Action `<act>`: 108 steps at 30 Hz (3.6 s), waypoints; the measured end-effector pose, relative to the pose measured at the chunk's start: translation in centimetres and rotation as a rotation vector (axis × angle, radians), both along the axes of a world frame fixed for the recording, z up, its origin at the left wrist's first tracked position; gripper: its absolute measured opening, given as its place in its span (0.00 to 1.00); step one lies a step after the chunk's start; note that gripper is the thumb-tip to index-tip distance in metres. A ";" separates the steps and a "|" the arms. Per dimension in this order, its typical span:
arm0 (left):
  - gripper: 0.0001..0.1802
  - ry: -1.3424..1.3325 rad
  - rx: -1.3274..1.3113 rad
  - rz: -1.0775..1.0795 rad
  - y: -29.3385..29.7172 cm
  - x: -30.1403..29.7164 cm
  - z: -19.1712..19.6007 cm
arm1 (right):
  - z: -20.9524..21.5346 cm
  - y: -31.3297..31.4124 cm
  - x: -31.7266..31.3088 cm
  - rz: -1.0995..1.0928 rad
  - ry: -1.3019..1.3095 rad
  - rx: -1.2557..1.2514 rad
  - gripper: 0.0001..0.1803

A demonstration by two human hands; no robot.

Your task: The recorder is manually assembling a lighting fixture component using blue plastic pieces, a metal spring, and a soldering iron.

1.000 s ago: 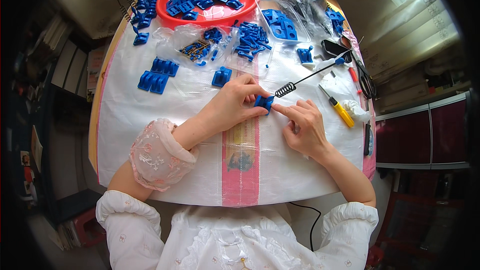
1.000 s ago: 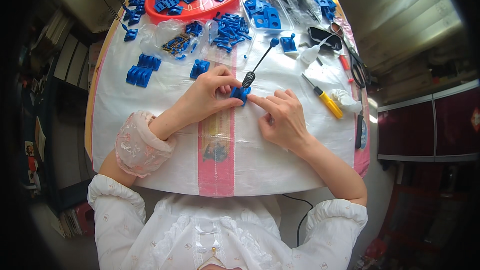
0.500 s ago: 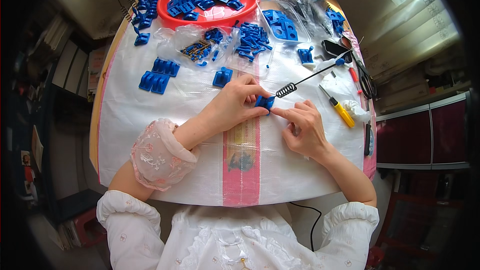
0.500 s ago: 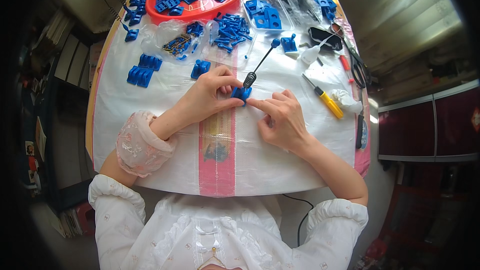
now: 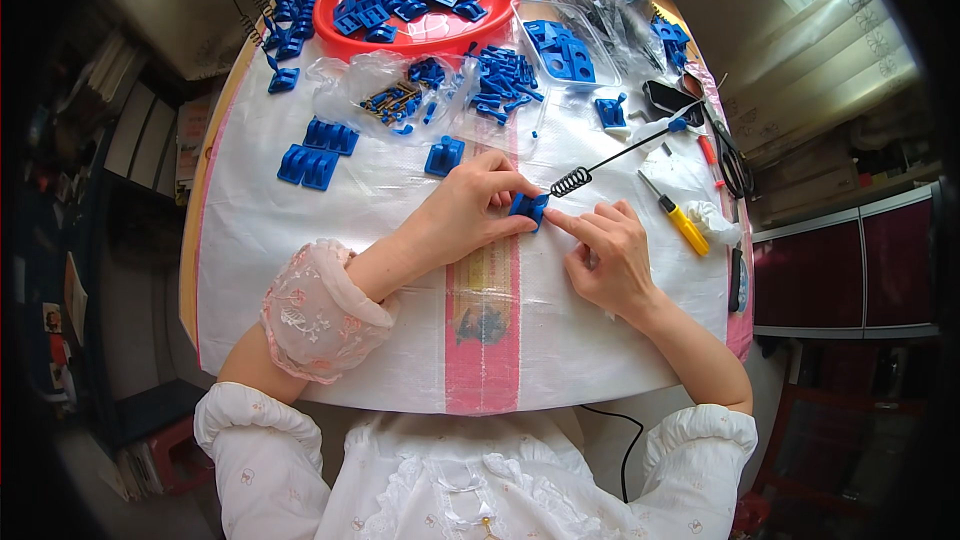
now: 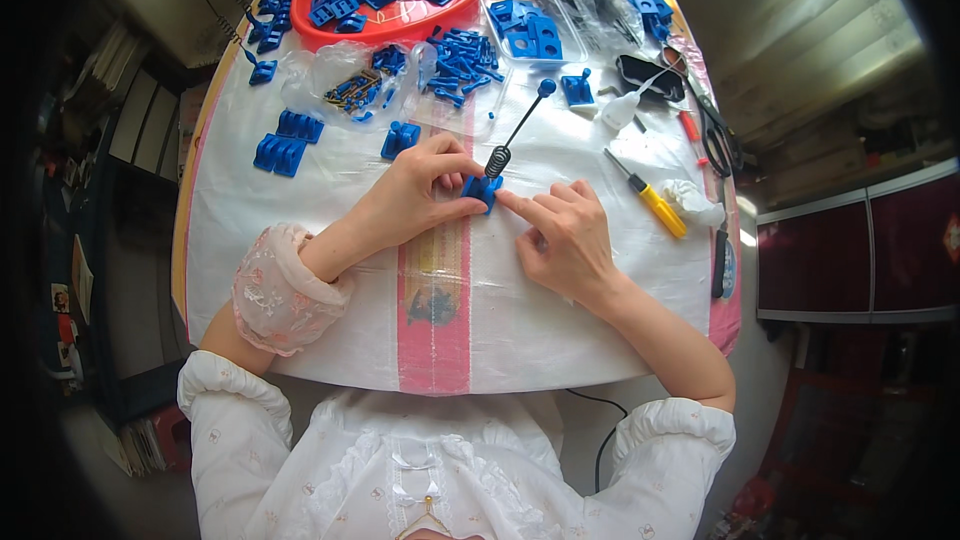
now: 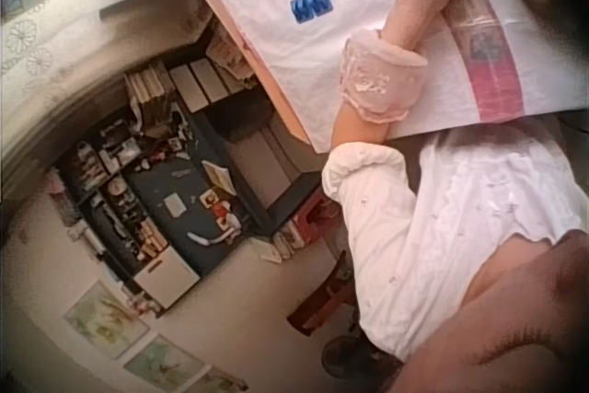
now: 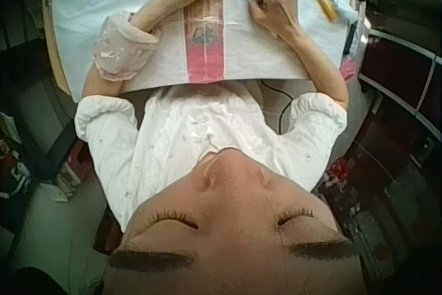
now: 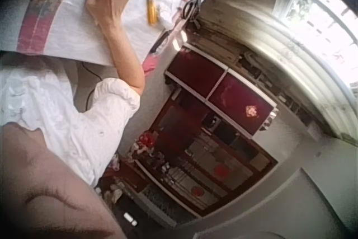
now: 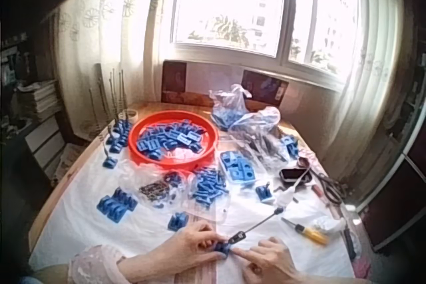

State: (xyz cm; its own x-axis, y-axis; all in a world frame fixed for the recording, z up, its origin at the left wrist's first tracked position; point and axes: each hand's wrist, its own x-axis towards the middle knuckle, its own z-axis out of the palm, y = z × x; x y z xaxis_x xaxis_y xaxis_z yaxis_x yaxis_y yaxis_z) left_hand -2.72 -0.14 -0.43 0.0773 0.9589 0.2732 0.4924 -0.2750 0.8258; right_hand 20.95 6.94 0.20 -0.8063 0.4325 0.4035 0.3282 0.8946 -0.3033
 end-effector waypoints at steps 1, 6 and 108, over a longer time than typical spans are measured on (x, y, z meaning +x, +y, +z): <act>0.19 -0.003 -0.005 0.000 0.0 0.0 0.0 | 0.0 0.0 0.0 0.012 -0.006 0.007 0.29; 0.19 -0.014 -0.014 0.005 0.0 0.0 0.0 | 0.1 -0.1 0.3 0.107 -0.002 -0.018 0.26; 0.17 0.022 -0.058 -0.008 0.0 -0.1 0.4 | 8.9 10.0 17.8 -1.239 -0.531 -0.174 0.12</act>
State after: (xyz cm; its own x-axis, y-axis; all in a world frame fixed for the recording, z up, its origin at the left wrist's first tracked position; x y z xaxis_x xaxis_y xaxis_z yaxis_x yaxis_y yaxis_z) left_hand -2.85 -0.13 -0.04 0.0906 0.9723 0.2153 0.5084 -0.2310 0.8296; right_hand 38.80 16.91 9.06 0.1057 0.9938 0.0352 0.9937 -0.1068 0.0326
